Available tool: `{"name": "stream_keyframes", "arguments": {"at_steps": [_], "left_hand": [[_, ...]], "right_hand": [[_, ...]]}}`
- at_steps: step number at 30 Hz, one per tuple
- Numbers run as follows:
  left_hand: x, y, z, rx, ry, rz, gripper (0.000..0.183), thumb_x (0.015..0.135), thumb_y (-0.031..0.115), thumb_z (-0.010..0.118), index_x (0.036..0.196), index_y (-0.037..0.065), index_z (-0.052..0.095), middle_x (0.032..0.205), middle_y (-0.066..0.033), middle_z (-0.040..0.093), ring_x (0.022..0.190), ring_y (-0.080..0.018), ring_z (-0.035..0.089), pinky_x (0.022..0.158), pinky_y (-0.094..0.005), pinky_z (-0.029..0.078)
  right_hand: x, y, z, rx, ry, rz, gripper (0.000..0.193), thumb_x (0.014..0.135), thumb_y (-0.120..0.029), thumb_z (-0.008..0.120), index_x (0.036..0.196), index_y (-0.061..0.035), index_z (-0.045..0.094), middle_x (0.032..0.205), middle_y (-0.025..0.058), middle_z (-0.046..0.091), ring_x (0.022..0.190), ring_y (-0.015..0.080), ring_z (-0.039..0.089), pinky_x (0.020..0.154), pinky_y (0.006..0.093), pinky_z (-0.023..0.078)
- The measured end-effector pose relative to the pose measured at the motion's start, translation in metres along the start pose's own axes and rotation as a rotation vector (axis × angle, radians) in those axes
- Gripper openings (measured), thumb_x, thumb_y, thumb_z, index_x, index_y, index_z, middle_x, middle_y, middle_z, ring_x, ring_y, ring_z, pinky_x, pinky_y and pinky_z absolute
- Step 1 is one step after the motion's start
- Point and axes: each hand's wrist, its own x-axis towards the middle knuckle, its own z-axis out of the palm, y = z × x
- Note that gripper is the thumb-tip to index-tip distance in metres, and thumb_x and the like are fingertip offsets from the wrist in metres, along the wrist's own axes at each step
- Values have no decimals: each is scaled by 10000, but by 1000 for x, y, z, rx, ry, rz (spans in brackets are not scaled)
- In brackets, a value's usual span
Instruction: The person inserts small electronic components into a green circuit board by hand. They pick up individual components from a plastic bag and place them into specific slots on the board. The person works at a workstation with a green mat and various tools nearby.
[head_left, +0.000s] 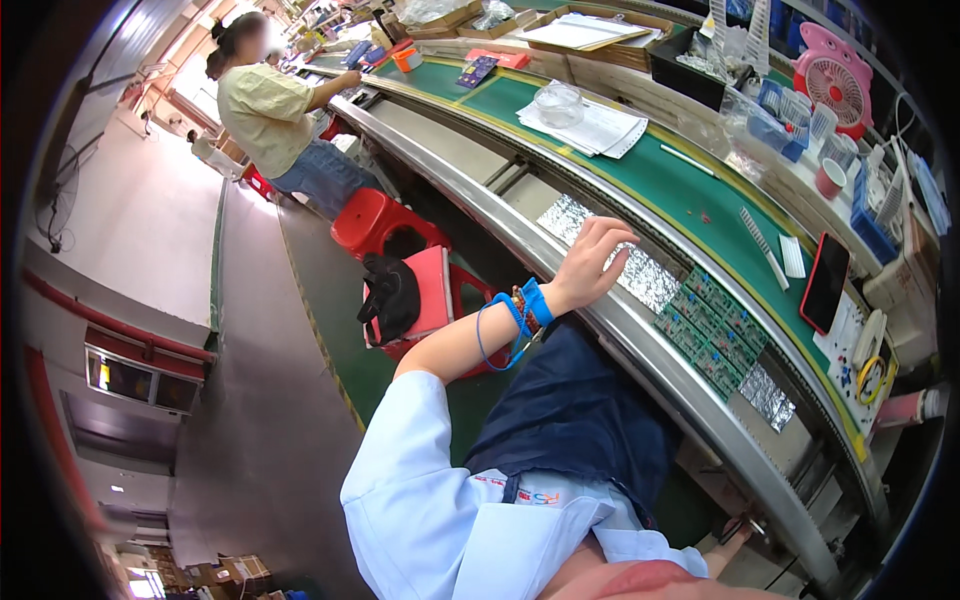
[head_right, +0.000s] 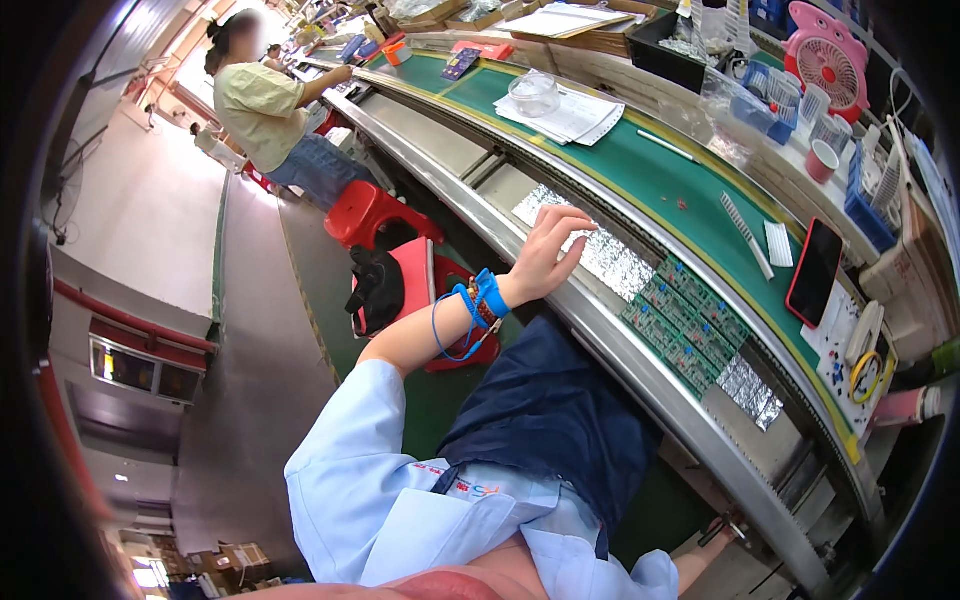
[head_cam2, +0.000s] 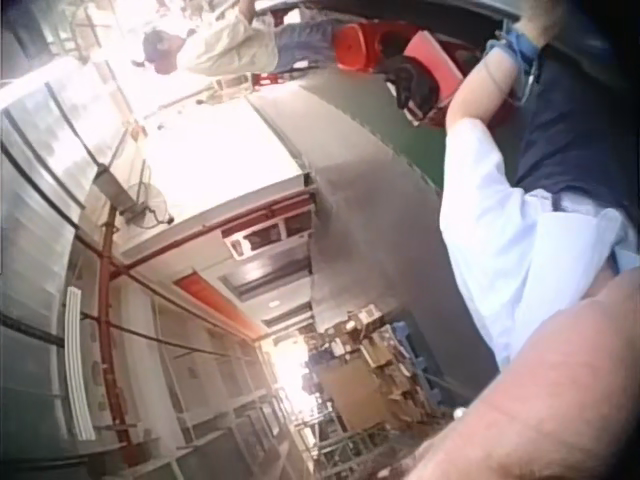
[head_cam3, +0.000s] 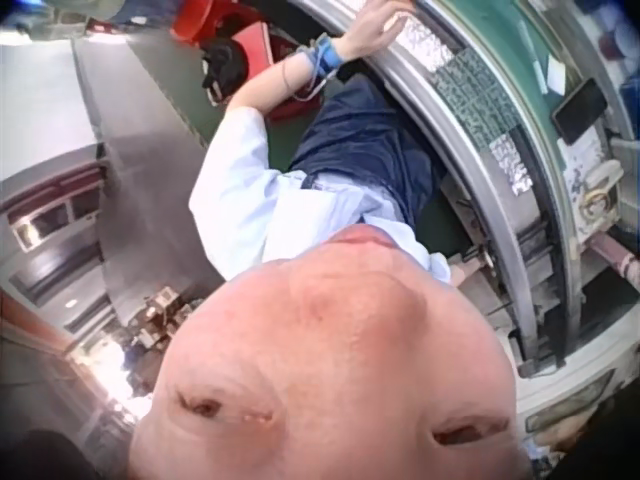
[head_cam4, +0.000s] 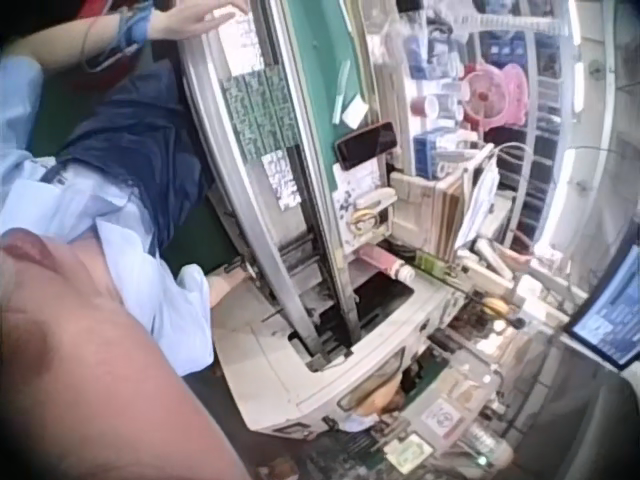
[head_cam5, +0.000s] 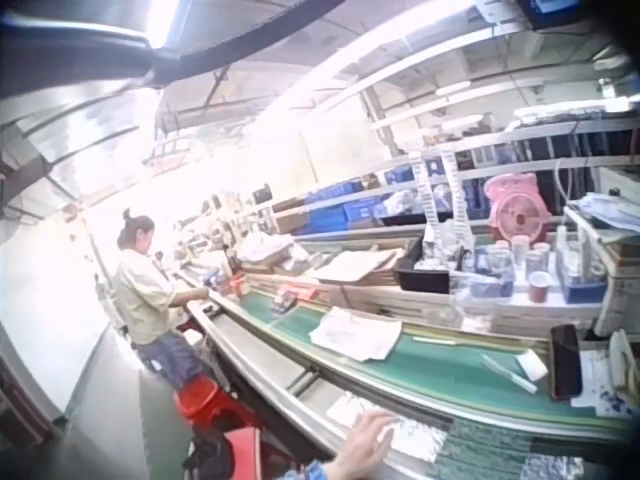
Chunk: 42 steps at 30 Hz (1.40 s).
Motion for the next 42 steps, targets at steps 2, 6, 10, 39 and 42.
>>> {"name": "stream_keyframes", "arguments": {"at_steps": [2,6,10,39,42], "left_hand": [[14,-6,7,-33,3,2,215,796,-1,572,1004,53,585,1021,-114,549,965,-298,493,859,-379,405],[37,-14,21,-97,23,26,198,801,-5,563,990,53,580,1013,-109,543,962,-296,489,841,-378,409],[49,-25,36,-137,0,31,205,786,-18,564,981,48,575,1000,-117,539,937,-299,500,817,-369,419],[101,-123,139,165,-448,-2,137,779,225,672,797,94,637,839,-87,617,834,-300,585,700,-410,468],[104,-122,141,227,-412,110,158,808,199,643,822,43,619,840,-128,611,828,-317,575,722,-423,463]], "right_hand": [[1,-3,1,-8,17,7,310,904,-417,531,1116,-191,522,851,29,630,728,165,611,588,270,471],[2,-3,0,-9,54,33,304,906,-420,526,1107,-192,531,837,23,629,717,157,606,589,266,469],[-2,0,-19,13,93,56,300,908,-423,521,1098,-192,540,823,16,628,705,150,601,591,262,468],[-329,-138,-10,-69,207,-922,287,940,-270,527,1117,-57,604,881,9,583,769,75,519,694,216,439],[-361,-150,95,-222,76,-957,254,949,-228,513,1098,-46,610,874,2,582,752,72,513,695,214,433]]}}
